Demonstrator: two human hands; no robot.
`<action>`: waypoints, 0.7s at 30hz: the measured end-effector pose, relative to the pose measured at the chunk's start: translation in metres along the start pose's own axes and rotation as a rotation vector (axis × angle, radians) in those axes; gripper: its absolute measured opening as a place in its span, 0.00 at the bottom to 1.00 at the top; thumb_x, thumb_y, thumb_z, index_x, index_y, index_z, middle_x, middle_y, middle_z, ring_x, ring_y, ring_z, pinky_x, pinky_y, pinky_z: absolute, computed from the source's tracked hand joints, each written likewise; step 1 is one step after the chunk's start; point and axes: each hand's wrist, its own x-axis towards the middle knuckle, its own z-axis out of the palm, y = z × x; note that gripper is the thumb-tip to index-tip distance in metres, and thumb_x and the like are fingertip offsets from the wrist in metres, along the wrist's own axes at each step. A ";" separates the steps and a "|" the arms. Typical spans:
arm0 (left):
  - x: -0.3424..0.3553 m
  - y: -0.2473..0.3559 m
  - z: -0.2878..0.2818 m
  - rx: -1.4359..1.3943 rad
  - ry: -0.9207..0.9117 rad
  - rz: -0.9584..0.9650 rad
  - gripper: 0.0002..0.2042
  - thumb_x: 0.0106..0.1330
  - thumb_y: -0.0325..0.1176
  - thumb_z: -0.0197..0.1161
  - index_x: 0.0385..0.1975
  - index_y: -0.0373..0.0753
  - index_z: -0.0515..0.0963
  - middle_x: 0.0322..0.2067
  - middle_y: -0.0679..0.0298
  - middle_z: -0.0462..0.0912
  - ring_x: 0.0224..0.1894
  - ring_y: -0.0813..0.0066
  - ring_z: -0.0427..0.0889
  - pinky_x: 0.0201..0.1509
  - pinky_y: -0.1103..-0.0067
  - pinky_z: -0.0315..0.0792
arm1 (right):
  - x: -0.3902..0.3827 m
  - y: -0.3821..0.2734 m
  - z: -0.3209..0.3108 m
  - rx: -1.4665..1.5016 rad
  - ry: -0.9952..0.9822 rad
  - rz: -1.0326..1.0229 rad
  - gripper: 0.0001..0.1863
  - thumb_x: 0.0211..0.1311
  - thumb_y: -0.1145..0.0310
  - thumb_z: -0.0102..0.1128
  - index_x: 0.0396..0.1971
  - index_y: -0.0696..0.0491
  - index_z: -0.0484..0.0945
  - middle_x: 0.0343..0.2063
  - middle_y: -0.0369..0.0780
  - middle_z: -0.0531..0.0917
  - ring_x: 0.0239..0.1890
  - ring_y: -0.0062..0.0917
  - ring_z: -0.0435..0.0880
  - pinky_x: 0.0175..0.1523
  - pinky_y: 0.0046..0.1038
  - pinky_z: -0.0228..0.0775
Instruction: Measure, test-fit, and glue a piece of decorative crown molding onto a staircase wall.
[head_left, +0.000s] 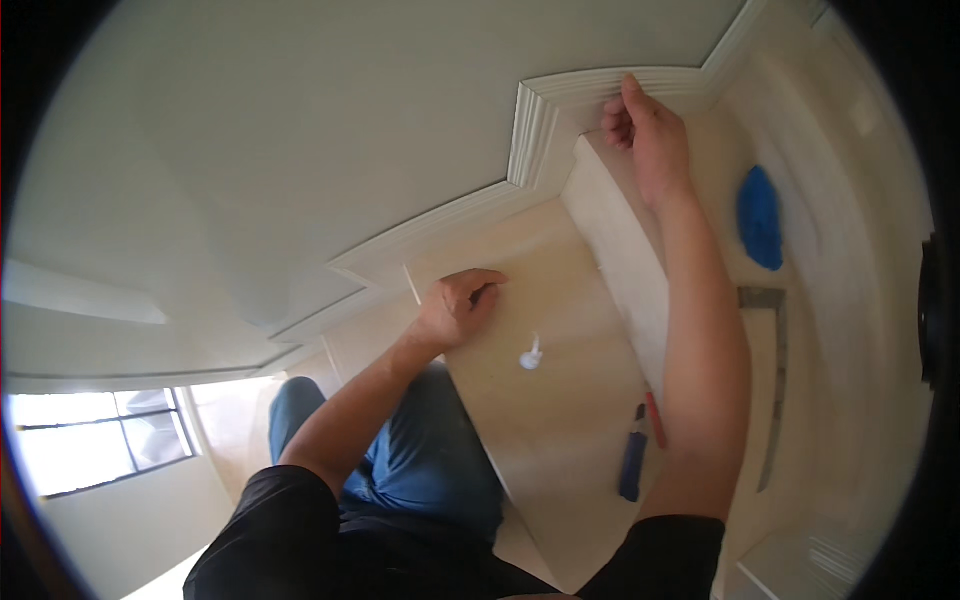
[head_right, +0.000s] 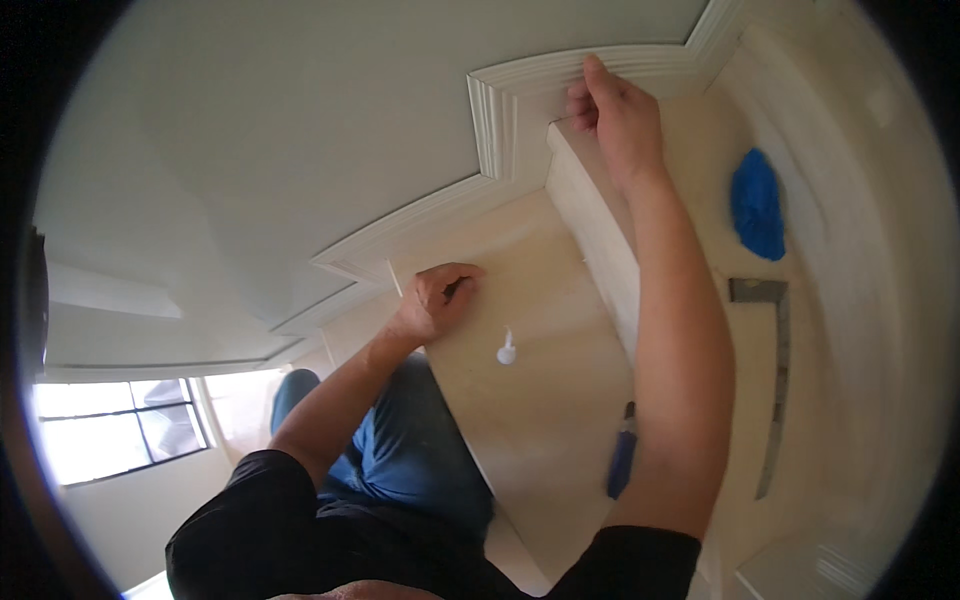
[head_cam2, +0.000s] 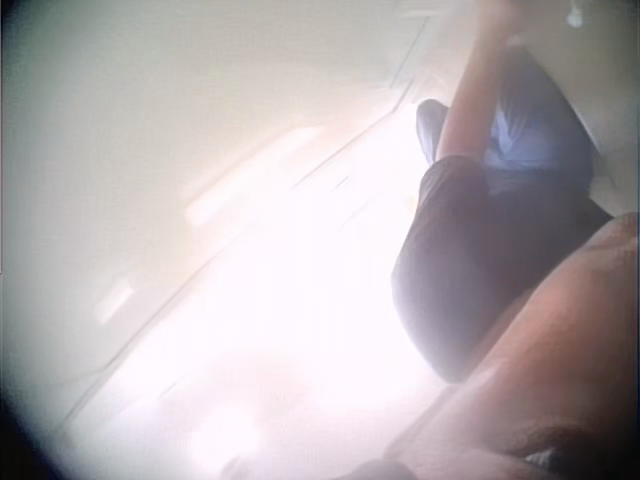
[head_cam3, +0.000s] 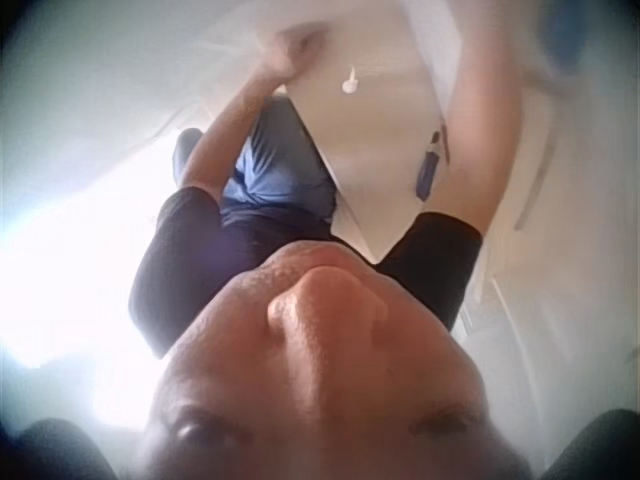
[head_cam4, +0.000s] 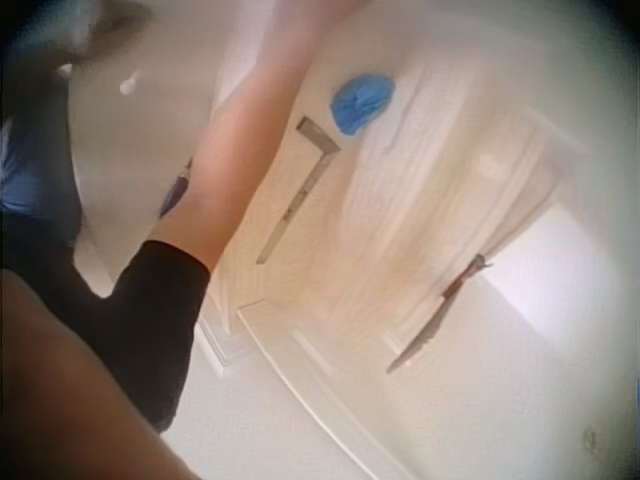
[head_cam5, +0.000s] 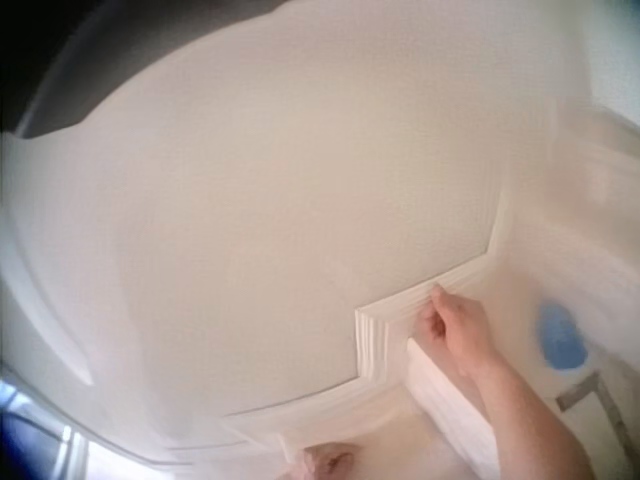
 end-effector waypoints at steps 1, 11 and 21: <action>0.000 -0.001 0.000 0.012 0.015 0.030 0.08 0.68 0.26 0.62 0.42 0.35 0.84 0.30 0.56 0.86 0.27 0.67 0.84 0.35 0.75 0.77 | 0.000 0.000 0.001 0.012 0.001 -0.001 0.28 0.72 0.44 0.61 0.31 0.59 0.84 0.26 0.37 0.84 0.27 0.19 0.78 0.37 0.24 0.73; 0.001 -0.003 -0.003 -0.060 0.004 -0.014 0.08 0.67 0.26 0.61 0.42 0.33 0.84 0.35 0.53 0.87 0.29 0.62 0.85 0.36 0.73 0.78 | 0.002 0.002 0.003 0.003 0.041 0.006 0.26 0.74 0.47 0.60 0.30 0.57 0.83 0.26 0.37 0.84 0.27 0.19 0.78 0.36 0.24 0.73; 0.002 -0.001 -0.004 -0.047 -0.023 -0.046 0.09 0.67 0.27 0.61 0.43 0.35 0.84 0.36 0.53 0.87 0.35 0.57 0.86 0.42 0.69 0.80 | 0.001 0.002 0.001 0.035 0.009 -0.015 0.26 0.75 0.47 0.60 0.30 0.58 0.83 0.26 0.37 0.84 0.27 0.20 0.78 0.35 0.24 0.72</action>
